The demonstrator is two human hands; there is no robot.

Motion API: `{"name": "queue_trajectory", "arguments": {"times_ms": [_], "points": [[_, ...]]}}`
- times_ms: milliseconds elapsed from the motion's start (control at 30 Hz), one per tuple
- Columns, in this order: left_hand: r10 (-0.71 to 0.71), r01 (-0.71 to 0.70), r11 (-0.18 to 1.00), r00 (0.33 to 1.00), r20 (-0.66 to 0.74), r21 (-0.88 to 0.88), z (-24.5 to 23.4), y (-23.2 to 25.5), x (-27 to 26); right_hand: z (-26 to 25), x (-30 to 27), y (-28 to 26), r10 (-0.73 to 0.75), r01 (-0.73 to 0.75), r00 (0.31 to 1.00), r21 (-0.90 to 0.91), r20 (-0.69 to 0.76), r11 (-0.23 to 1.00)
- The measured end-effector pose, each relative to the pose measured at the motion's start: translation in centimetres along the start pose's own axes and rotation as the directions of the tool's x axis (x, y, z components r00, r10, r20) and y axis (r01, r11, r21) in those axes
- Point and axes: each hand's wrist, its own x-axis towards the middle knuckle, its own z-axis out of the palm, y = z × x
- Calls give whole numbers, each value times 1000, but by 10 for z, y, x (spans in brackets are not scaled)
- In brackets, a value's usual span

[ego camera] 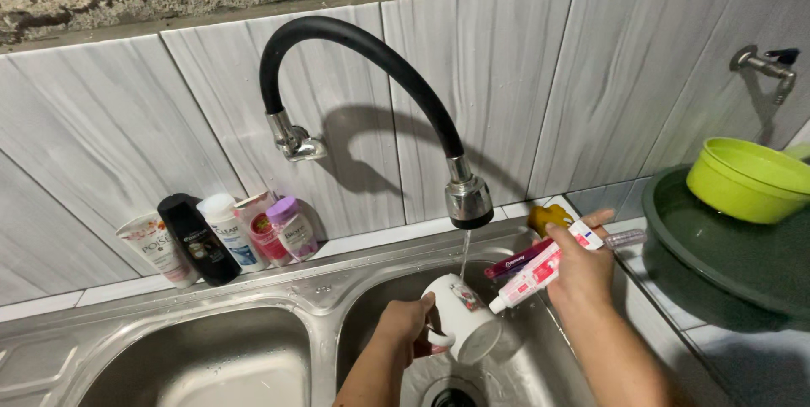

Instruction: The person scrubs a double-basin stainless steel sink with a yellow sponge, rinses the sponge, and wipes the faucet and surrounding counter. They also rinse a cup containing toothbrushes and several bottles of personal care products under running water, then return them to the counter.

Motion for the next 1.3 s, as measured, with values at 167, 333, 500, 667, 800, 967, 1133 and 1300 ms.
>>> {"name": "queue_trajectory", "arguments": {"times_ms": [167,333,500,667,800,967,1133,1300], "points": [[-57,110,942,984,170,-317,12,-23,33,6,-21,-17,-23,28,998,-89,51,996],[-133,188,886,979,156,-424,11,-35,33,9,-23,-25,-39,39,999,-89,2,995],[-147,228,880,965,216,-418,-4,-54,12,16,-28,-27,-89,93,995,-70,52,993],[123,-132,984,989,81,122,-18,-63,-2,27,-36,-21,-127,137,989,-143,75,980],[403,-394,858,914,42,329,-17,-74,-18,39,-46,-11,-150,170,980,-155,134,973],[606,-550,636,790,91,541,-20,-75,-34,54,-68,8,-136,173,956,-129,259,976],[733,-623,530,677,58,576,-16,-77,-44,53,-83,22,-91,213,931,-323,354,922],[819,-694,470,574,24,545,-19,-84,-40,41,-90,33,97,218,881,-580,462,785]]}}
